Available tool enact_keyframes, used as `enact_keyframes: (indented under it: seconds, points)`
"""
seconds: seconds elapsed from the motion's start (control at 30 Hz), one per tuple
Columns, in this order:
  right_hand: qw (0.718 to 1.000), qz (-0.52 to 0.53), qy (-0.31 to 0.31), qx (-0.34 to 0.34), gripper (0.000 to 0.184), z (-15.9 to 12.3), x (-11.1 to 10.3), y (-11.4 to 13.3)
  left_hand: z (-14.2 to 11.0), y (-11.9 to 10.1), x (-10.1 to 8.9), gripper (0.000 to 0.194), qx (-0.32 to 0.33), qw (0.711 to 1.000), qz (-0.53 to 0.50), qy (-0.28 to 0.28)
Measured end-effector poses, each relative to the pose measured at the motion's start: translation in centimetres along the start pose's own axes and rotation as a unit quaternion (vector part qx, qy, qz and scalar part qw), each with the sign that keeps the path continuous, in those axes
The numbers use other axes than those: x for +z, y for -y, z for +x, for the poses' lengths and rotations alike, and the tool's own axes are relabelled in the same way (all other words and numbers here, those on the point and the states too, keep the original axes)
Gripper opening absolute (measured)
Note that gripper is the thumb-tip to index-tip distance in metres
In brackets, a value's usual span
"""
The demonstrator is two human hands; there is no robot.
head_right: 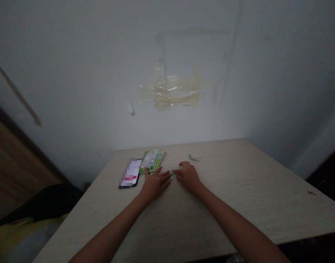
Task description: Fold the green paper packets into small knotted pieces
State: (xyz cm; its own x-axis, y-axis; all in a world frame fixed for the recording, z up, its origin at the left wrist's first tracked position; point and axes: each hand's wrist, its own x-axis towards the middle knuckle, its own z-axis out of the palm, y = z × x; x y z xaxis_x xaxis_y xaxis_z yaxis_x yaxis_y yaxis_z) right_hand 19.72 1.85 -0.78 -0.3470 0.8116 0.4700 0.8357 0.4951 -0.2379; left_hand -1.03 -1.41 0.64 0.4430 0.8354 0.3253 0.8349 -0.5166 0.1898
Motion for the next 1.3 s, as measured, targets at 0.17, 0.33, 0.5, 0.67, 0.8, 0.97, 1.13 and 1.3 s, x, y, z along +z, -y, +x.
enact_keyframes:
  seconds: [0.17, 0.33, 0.5, 0.67, 0.8, 0.97, 1.13, 1.3]
  points:
    - [1.0, -0.023, -0.011, 0.015, 0.023, 0.1, 0.4, 0.0, 0.0, 0.1, 0.1, 0.032, -0.001, 1.0, -0.004, 0.0]
    - [1.0, -0.021, -0.021, 0.003, 0.041, -0.2, 1.0, -0.4, 0.0, -0.1, 0.2, 0.031, 0.004, 1.0, -0.009, -0.008]
    - [0.999, 0.002, 0.004, -0.032, 0.036, -0.4, 1.0, -0.6, -0.2, -0.2, 0.0, 0.029, 0.006, 1.0, -0.017, -0.013]
    - [0.995, 0.074, -0.022, -0.068, 0.027, -0.4, 0.8, -0.9, -0.2, -0.2, -0.1, 0.023, -0.017, 1.0, -0.02, -0.011]
    - [0.991, 0.103, -0.044, -0.076, 0.018, -0.5, 0.5, -0.8, -0.1, -0.2, -0.1, 0.023, -0.027, 0.999, -0.017, -0.015]
    - [0.986, 0.131, -0.047, -0.088, 0.01, -0.6, 0.1, -0.6, -0.1, -0.3, -0.5, 0.019, -0.037, 0.999, -0.014, -0.023]
    - [0.986, 0.137, -0.041, -0.092, 0.01, -0.5, -0.2, -0.4, 0.0, -0.2, -0.7, 0.016, -0.038, 0.998, -0.043, -0.017]
    - [0.986, 0.136, -0.033, -0.096, 0.01, -0.6, -0.2, -0.2, 0.1, -0.1, -0.7, 0.015, -0.041, 0.998, -0.047, -0.017]
